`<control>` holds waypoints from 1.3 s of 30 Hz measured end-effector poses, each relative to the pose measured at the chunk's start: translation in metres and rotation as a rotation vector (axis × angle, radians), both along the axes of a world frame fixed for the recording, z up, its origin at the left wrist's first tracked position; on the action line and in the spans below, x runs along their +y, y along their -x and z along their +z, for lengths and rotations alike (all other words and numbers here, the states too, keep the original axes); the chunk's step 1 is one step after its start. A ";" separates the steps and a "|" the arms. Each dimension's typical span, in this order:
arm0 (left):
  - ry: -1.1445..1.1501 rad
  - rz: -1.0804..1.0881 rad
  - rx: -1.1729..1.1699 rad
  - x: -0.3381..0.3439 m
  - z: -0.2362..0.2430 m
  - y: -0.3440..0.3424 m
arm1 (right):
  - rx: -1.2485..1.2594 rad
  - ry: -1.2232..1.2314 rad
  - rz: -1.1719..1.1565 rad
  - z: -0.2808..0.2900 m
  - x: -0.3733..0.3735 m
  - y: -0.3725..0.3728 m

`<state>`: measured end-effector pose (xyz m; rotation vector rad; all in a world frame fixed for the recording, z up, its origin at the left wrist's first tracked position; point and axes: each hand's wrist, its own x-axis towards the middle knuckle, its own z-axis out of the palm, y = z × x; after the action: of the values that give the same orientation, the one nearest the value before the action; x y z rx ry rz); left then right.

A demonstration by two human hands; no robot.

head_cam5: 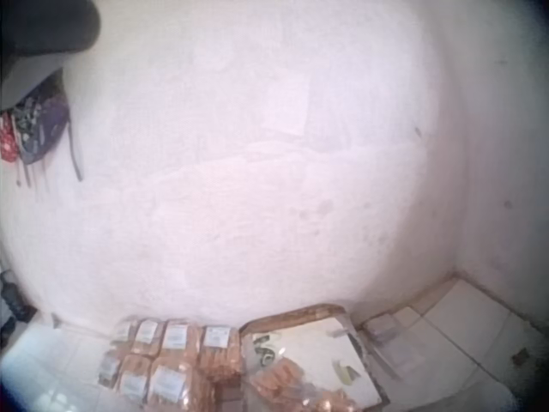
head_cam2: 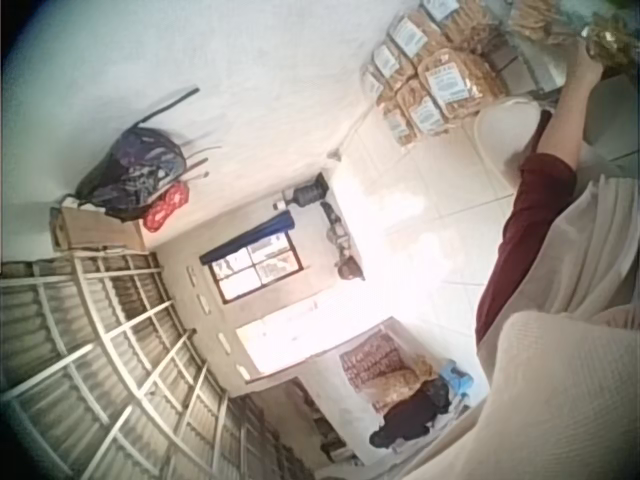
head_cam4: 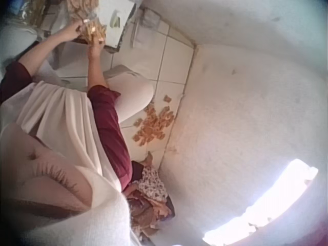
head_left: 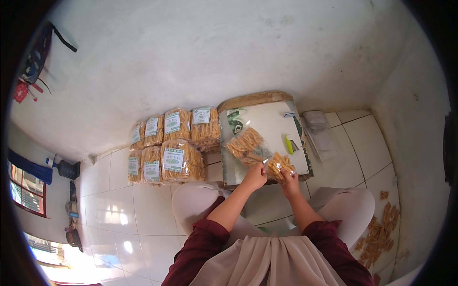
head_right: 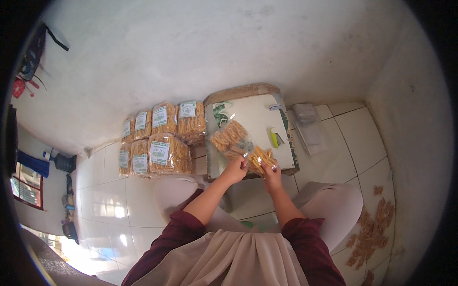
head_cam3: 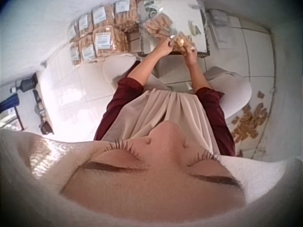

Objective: The person fills plastic bags with snacks by hand, folds the bag tops, staples them closed, and applies labels to the finished packages.

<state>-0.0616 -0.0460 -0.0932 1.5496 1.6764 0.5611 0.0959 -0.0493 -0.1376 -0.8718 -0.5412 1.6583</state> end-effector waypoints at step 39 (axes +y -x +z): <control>-0.478 0.005 0.443 0.021 -0.014 -0.016 | -1.165 -0.697 0.233 -0.012 -0.011 -0.002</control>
<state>-0.0458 -0.0252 -0.1073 2.1348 1.9671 0.6948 0.0980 -0.0600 -0.1500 -1.1870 -1.9274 0.8562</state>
